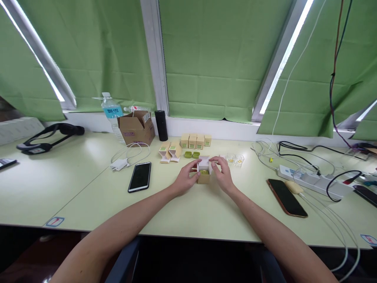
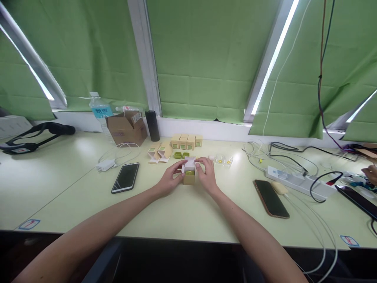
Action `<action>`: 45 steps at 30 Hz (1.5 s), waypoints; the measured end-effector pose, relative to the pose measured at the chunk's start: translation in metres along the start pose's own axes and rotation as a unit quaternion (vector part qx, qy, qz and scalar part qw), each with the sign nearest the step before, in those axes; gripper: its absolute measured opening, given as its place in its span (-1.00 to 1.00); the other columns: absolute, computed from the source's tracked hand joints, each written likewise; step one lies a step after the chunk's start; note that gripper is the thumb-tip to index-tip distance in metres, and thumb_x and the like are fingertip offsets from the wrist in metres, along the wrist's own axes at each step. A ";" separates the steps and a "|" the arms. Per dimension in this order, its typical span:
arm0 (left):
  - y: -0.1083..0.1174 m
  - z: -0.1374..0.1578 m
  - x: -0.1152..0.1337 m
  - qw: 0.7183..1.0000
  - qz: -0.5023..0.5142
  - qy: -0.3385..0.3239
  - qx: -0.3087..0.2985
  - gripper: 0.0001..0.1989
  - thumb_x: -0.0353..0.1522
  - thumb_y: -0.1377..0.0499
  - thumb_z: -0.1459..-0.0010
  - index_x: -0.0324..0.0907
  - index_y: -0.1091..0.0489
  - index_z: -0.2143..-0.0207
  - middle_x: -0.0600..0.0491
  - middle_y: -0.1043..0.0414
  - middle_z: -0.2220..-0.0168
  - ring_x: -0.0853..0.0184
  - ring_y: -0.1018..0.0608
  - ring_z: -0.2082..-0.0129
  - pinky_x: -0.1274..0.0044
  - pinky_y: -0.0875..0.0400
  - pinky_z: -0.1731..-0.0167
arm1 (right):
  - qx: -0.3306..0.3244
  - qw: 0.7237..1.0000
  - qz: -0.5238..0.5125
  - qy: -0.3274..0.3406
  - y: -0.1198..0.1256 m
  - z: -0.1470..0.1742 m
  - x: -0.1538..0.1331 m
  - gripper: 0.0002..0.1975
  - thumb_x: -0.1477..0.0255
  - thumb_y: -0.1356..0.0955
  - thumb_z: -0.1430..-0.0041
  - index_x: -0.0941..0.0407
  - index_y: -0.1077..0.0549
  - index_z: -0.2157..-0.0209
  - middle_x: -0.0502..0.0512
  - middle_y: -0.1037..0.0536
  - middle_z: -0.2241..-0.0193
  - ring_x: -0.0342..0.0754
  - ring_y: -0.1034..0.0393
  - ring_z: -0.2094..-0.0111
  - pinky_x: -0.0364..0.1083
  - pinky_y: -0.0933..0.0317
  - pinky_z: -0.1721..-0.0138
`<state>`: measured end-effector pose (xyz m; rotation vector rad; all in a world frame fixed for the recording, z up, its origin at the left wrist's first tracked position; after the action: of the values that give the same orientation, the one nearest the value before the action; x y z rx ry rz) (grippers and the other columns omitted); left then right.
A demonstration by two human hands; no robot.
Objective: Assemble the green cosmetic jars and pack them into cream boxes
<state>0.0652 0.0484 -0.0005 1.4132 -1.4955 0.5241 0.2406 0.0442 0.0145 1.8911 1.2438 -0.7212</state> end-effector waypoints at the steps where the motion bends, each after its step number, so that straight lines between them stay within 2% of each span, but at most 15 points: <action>1: 0.000 0.000 0.000 1.000 0.007 0.004 -0.002 -0.48 -0.28 -0.22 -0.25 -0.14 -0.36 -0.26 -0.16 -0.44 -0.23 0.10 -0.54 -0.12 0.24 -0.45 -0.18 | 0.005 1.000 -0.021 -0.015 0.002 -0.001 0.003 -0.78 0.22 -0.30 -0.30 0.00 -0.51 0.15 0.15 -0.55 0.06 0.15 -0.36 -0.06 0.21 -0.20 -0.16; 4: -0.001 -0.001 -0.003 0.999 0.030 0.011 -0.008 -0.48 -0.23 -0.23 -0.27 -0.13 -0.34 -0.24 -0.15 -0.45 -0.18 0.11 -0.54 -0.10 0.25 -0.41 -0.18 | 0.014 0.994 -0.076 -0.073 0.004 -0.001 0.017 -0.78 0.26 -0.34 -0.18 0.01 -0.43 0.15 0.13 -0.54 0.10 0.13 -0.40 -0.01 0.13 -0.27 -0.03; 7: 0.000 -0.002 -0.008 0.996 0.087 0.021 -0.005 -0.54 -0.16 -0.19 -0.31 -0.10 -0.32 -0.19 -0.12 -0.49 -0.07 0.14 -0.53 -0.07 0.28 -0.38 -0.14 | 0.003 0.985 -0.120 -0.125 -0.003 0.001 0.034 -0.69 0.26 -0.38 -0.04 0.00 -0.38 0.15 0.08 -0.52 0.18 0.10 -0.41 0.07 0.10 -0.29 0.05; 12: -0.005 -0.004 -0.019 0.981 0.180 0.068 -0.009 -0.51 -0.11 -0.26 -0.26 -0.04 -0.17 -0.11 -0.03 -0.53 0.06 0.20 -0.55 0.04 0.31 -0.36 -0.07 | -0.041 0.973 -0.149 -0.174 -0.023 0.007 0.049 -0.60 0.19 -0.41 -0.01 -0.01 -0.34 0.10 0.03 -0.50 0.24 0.04 -0.40 0.20 0.05 -0.29 0.14; 15: -0.013 -0.003 -0.022 0.975 0.201 0.095 -0.030 -0.45 -0.09 -0.29 -0.23 -0.02 -0.09 -0.10 0.00 -0.55 0.09 0.23 -0.56 0.09 0.34 -0.37 0.00 | -0.050 0.974 -0.147 -0.165 -0.028 0.008 0.049 -0.59 0.17 -0.41 -0.04 -0.01 -0.35 0.09 0.03 -0.50 0.20 0.01 -0.41 0.21 0.04 -0.30 0.13; 18: -0.017 -0.003 -0.024 0.974 0.196 0.108 -0.037 -0.45 -0.12 -0.28 -0.23 -0.01 -0.08 -0.12 -0.02 -0.52 0.02 0.25 -0.56 0.10 0.38 -0.41 0.06 | -0.062 0.976 -0.138 -0.155 -0.030 0.008 0.049 -0.59 0.15 -0.41 -0.05 0.01 -0.35 0.09 0.06 -0.50 0.16 0.02 -0.42 0.18 0.04 -0.32 0.12; 21: -0.018 -0.005 -0.026 0.974 0.193 0.114 -0.029 -0.49 -0.20 -0.27 -0.21 0.00 -0.12 -0.11 -0.01 -0.50 0.00 0.29 -0.57 0.12 0.41 -0.45 0.09 | -0.068 0.981 -0.110 -0.145 -0.031 0.008 0.048 -0.61 0.17 -0.39 -0.08 0.01 -0.35 0.09 0.08 -0.48 0.15 0.02 -0.42 0.18 0.05 -0.33 0.13; 28: -0.018 -0.010 -0.030 0.970 0.202 0.134 -0.006 -0.56 -0.37 -0.25 -0.13 -0.04 -0.24 -0.05 0.04 -0.48 0.11 0.31 -0.56 0.15 0.48 -0.49 0.18 | -0.085 0.987 -0.090 -0.103 -0.035 0.007 0.033 -0.68 0.26 -0.34 -0.16 0.00 -0.33 0.05 0.13 -0.53 0.10 0.05 -0.44 0.10 0.04 -0.38 0.15; 33: -0.019 -0.010 -0.025 0.974 0.188 0.126 -0.011 -0.63 -0.38 -0.22 -0.14 -0.05 -0.24 0.01 0.08 -0.43 0.16 0.34 -0.52 0.18 0.52 -0.45 0.22 | -0.070 0.990 -0.088 -0.082 -0.031 0.007 0.023 -0.68 0.28 -0.35 -0.14 0.00 -0.35 0.06 0.13 -0.49 0.07 0.04 -0.41 0.09 0.01 -0.38 0.17; 38: -0.016 -0.010 -0.015 0.980 0.172 0.098 -0.009 -0.79 -0.35 -0.22 -0.15 -0.09 -0.26 0.18 0.10 -0.41 0.21 0.36 -0.49 0.19 0.58 -0.38 0.28 | -0.043 0.995 -0.082 -0.038 -0.021 0.008 0.009 -0.77 0.35 -0.36 -0.12 0.01 -0.38 0.15 0.12 -0.46 0.09 0.05 -0.40 0.04 0.00 -0.37 0.15; 42: -0.016 -0.009 -0.013 0.983 0.155 0.095 -0.004 -0.81 -0.33 -0.23 -0.15 -0.12 -0.28 0.22 0.10 -0.41 0.23 0.37 -0.47 0.22 0.58 -0.35 0.30 | -0.058 0.993 -0.105 0.016 -0.016 0.011 -0.006 -0.82 0.38 -0.35 -0.12 0.02 -0.43 0.19 0.12 -0.42 0.11 0.06 -0.39 0.02 -0.02 -0.37 0.16; 45: -0.014 -0.009 -0.011 0.987 0.134 0.086 0.002 -0.83 -0.33 -0.22 -0.15 -0.12 -0.30 0.22 0.09 -0.42 0.22 0.36 -0.48 0.21 0.57 -0.35 0.28 | -0.071 0.991 -0.108 0.031 -0.015 0.012 -0.013 -0.84 0.33 -0.35 -0.17 0.01 -0.46 0.19 0.13 -0.41 0.10 0.06 -0.39 0.02 -0.02 -0.37 0.14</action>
<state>0.0795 0.0579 -0.0100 1.1434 -1.5519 0.7955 0.2211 0.0311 0.0136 1.6915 1.5154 -0.6705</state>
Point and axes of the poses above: each hand's wrist, its own z-axis away from the middle knuckle, its own y-axis out of the back of the hand, x = y × z, the point moved 9 cm from there along -z, towards the middle knuckle
